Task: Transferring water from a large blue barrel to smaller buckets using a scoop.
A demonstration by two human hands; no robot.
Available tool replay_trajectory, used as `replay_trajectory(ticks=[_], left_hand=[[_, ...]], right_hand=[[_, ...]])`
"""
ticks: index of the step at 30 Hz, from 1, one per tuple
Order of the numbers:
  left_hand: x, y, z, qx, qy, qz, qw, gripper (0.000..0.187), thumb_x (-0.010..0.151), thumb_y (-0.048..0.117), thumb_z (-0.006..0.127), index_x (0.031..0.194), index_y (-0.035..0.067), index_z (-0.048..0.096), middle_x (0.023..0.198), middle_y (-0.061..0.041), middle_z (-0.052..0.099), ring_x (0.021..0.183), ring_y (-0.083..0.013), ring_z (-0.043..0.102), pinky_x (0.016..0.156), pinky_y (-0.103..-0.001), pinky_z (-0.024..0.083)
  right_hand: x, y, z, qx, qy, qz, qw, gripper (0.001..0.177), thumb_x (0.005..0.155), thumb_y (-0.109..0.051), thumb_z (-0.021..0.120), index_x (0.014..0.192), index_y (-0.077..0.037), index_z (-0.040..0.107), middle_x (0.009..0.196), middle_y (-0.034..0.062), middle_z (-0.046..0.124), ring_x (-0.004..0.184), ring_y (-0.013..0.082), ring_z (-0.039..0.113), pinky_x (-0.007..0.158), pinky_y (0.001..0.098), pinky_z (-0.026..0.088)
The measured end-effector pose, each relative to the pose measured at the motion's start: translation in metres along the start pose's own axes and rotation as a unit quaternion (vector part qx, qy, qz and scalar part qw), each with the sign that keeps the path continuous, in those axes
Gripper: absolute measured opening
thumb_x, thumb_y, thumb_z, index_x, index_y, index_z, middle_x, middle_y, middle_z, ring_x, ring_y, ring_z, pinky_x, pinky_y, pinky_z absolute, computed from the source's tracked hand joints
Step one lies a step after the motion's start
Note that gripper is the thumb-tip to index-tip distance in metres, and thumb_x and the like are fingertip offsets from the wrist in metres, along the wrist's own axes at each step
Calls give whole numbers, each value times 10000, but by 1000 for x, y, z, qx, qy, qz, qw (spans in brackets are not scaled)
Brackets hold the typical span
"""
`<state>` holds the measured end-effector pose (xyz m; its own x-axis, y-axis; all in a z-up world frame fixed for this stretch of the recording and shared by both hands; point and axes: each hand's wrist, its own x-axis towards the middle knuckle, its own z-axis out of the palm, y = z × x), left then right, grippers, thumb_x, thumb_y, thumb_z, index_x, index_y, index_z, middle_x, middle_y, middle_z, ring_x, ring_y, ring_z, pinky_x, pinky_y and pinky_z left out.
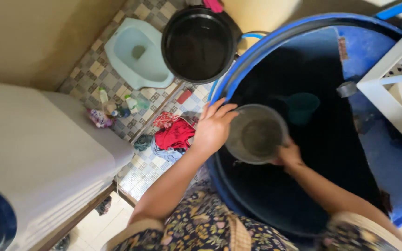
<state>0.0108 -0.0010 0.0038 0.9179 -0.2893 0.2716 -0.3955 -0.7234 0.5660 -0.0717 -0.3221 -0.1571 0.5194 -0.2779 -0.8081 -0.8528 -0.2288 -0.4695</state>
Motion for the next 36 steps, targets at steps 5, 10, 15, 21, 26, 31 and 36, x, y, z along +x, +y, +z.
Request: replay_trajectory(ticks=[5,10,15,21,26,31,36], left_hand=[[-12,20,-8,7,131,33,991,356,734,91,701,1090,87,714,1248,-90,656,1280,-380,538,1087,-537,422],[-42,65,-17,-214,8,-155,964,435,882,346,738,1084,-23,627,975,-201,674,914,-385,671,770,-468,559],[-79,91,-92,-427,-37,-177,886,317,912,316,704,874,27,577,718,-105,651,664,-253,670,631,-396,551],[-158,115,-223,-493,18,-148,857,285,843,218,768,800,45,545,706,-42,629,643,-110,617,575,-307,514],[-240,101,-268,-449,80,-178,872,280,819,197,778,788,53,539,681,-42,635,611,-85,630,561,-277,522],[-344,58,-260,-428,186,-296,833,244,779,117,773,806,30,547,687,-49,605,606,-94,616,543,-276,523],[-456,24,-265,-453,266,-382,760,210,786,108,733,838,25,547,701,-16,587,591,-91,617,505,-276,517]], right_hand=[[-116,-23,-81,51,16,-59,997,527,899,0,482,1409,-122,527,821,114,587,552,207,548,516,381,579],[-251,-67,-125,17,82,-68,994,810,934,-31,460,1707,-182,272,1041,265,696,650,270,646,535,328,493],[-229,16,-225,55,-1,-173,983,884,877,-6,497,1705,-205,262,1153,363,700,585,361,668,410,398,508],[-247,-22,-190,-11,-130,-273,953,920,794,9,601,1668,-135,353,1244,289,697,703,330,716,508,411,598],[-318,-80,-49,-109,-77,-260,956,867,755,93,615,1600,-68,504,1183,125,653,771,308,722,653,369,586],[-313,-89,66,-89,-208,-249,942,670,875,62,559,1531,-74,534,932,48,591,640,168,580,496,302,410],[-353,-77,194,-134,-312,-283,897,655,855,81,567,1499,-34,536,923,41,606,620,108,549,443,251,369]])
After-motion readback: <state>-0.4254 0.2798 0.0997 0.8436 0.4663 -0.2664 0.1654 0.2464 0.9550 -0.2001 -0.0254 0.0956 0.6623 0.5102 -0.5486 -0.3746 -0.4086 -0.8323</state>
